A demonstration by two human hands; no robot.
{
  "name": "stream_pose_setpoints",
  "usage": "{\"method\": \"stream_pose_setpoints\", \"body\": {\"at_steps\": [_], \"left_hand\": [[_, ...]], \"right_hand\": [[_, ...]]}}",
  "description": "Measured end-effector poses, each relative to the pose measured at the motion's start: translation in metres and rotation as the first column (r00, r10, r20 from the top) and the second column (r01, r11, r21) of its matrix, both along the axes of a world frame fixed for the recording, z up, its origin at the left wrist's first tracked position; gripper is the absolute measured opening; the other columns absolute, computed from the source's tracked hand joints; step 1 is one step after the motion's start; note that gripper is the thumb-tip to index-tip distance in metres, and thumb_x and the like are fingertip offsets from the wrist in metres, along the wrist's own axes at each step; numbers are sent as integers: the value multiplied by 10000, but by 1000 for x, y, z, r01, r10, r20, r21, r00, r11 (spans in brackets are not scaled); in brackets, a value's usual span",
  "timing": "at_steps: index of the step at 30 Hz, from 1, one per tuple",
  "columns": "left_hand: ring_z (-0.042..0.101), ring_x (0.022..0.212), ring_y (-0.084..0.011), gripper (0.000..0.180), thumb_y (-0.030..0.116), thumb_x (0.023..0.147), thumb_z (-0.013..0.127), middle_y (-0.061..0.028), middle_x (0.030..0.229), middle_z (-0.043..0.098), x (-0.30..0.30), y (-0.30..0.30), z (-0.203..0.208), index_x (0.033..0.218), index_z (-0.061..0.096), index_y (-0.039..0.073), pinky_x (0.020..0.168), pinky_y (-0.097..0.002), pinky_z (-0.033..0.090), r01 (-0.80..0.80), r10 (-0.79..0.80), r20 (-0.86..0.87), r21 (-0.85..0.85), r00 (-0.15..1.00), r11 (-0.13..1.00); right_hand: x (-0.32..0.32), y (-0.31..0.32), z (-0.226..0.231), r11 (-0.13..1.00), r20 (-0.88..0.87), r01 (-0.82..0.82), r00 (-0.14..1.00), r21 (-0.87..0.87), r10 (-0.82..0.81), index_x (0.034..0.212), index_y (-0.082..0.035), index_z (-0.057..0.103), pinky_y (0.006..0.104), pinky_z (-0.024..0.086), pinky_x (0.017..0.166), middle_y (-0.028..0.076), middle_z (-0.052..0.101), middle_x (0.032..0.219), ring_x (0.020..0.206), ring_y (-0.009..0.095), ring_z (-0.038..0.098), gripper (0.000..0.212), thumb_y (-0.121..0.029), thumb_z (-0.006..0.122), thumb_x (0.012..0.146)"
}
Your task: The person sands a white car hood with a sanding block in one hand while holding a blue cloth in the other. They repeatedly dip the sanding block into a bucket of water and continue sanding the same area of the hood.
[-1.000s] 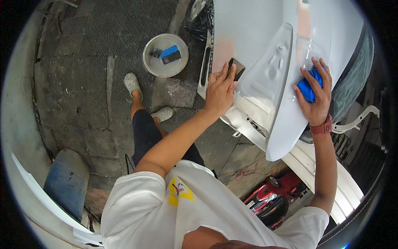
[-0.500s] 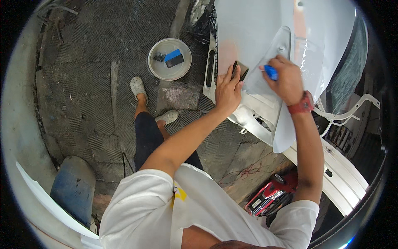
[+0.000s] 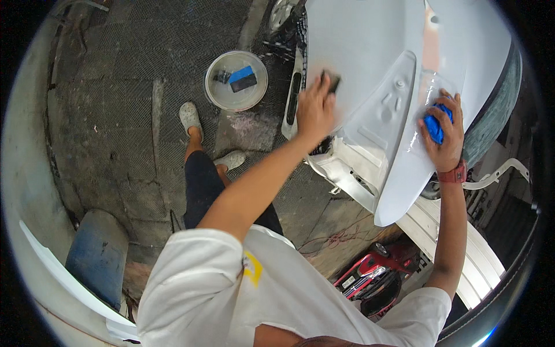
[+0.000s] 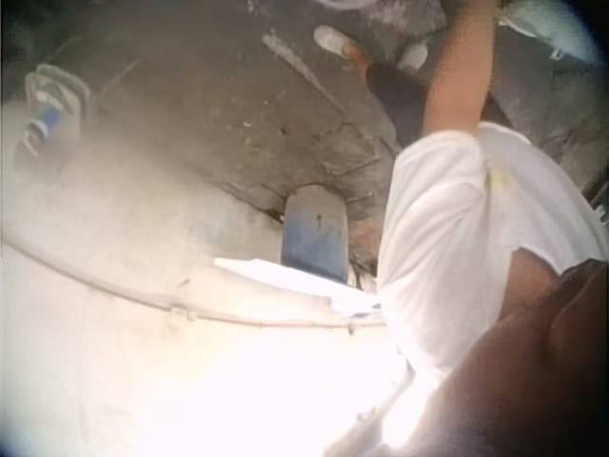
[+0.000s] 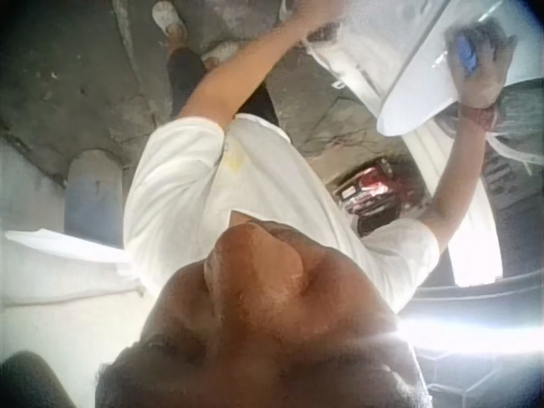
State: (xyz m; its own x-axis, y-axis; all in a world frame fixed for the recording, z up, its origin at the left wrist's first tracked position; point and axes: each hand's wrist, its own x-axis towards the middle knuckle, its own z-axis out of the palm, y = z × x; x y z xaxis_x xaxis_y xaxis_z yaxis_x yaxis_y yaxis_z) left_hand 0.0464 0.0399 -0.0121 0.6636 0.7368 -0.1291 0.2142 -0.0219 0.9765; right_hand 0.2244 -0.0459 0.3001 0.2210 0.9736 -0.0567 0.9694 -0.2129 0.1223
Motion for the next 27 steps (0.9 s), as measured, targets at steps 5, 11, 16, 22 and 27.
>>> {"method": "stream_pose_setpoints", "body": {"at_steps": [5,11,16,22,27], "left_hand": [[581,1442,-477,591,196,1044,717,-238,1583,644,36,50,-30,1610,617,60,1182,-530,461,-55,43,-90,-130,995,990],[593,1437,-458,539,190,1074,685,-226,1600,636,-30,-25,-1,1599,632,81,1208,-492,461,1,0,25,-55,1000,998],[632,1396,-443,534,207,1053,712,-199,1584,655,37,60,-58,1570,656,86,1198,-476,495,-79,66,-82,-159,994,984],[597,1471,-418,584,159,1069,671,-214,1619,624,-34,-30,-23,1647,592,135,1252,-516,434,-11,11,29,9,1000,1000],[559,1532,-384,602,152,1073,679,-200,1653,597,18,41,-60,1662,563,115,1284,-459,414,-14,10,-23,-179,1000,984]], "right_hand": [[3,15,-8,999,-29,-10,1000,33,11,1116,-61,750,685,359,1314,194,689,1299,1387,463,655,288,-76,864,851],[3,-5,-5,1000,17,15,1000,3,-15,1149,-70,748,700,366,1300,197,691,1307,1383,466,658,344,-89,867,827],[5,16,-7,999,-7,-37,999,18,37,1137,-70,753,695,365,1301,197,692,1313,1381,466,658,329,-80,860,827],[0,1,-5,1000,27,12,1000,0,-12,1146,-68,752,689,372,1300,198,694,1312,1380,468,656,340,-75,861,824],[4,11,-7,1000,15,-28,1000,14,28,1146,-64,752,686,381,1297,199,695,1303,1379,467,657,340,-77,862,825]]}}
